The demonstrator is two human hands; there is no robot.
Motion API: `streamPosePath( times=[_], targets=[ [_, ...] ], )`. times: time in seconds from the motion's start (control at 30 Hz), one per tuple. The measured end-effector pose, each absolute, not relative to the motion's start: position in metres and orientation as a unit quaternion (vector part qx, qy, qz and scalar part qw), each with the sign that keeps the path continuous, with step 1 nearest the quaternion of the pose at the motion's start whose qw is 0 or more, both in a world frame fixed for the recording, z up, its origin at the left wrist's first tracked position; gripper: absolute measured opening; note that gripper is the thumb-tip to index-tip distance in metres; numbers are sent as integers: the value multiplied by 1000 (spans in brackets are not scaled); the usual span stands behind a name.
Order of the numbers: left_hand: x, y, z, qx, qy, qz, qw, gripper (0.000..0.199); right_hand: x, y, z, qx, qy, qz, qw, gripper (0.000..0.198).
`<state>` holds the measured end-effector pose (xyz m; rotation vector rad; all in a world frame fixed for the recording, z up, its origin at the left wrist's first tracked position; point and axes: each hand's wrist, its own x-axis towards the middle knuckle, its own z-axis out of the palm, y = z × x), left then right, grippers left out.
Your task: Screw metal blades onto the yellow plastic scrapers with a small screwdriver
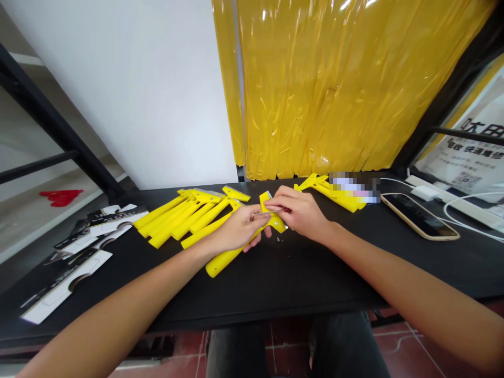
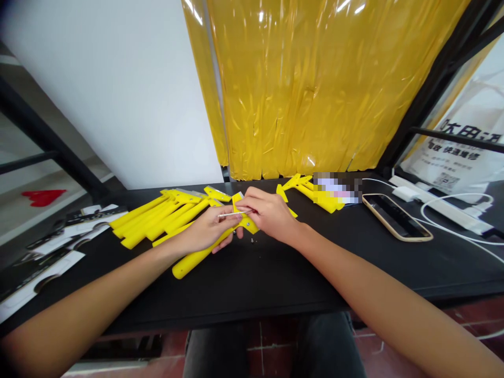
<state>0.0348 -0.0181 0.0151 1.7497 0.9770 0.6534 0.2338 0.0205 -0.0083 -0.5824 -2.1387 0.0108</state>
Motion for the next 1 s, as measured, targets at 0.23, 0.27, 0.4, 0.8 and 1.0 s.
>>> streamPosePath(
  times=[0.23, 0.27, 0.4, 0.8, 1.0],
  targets=[
    [32, -17, 14, 729, 420, 242, 483, 31, 227, 25, -7, -317, -775, 289, 465, 14],
    [32, -17, 14, 729, 423, 239, 481, 31, 226, 26, -7, -331, -749, 327, 471, 23],
    [31, -16, 17, 732, 423, 229, 484, 30, 228, 25, -5, -379, -656, 491, 430, 38],
    [23, -8, 10, 822, 447, 234, 264, 51, 229, 29, -7, -414, -569, 617, 352, 41],
    [22, -16, 11, 873, 439, 210, 40, 75, 229, 31, -7, -396, -535, 645, 375, 45]
  ],
)
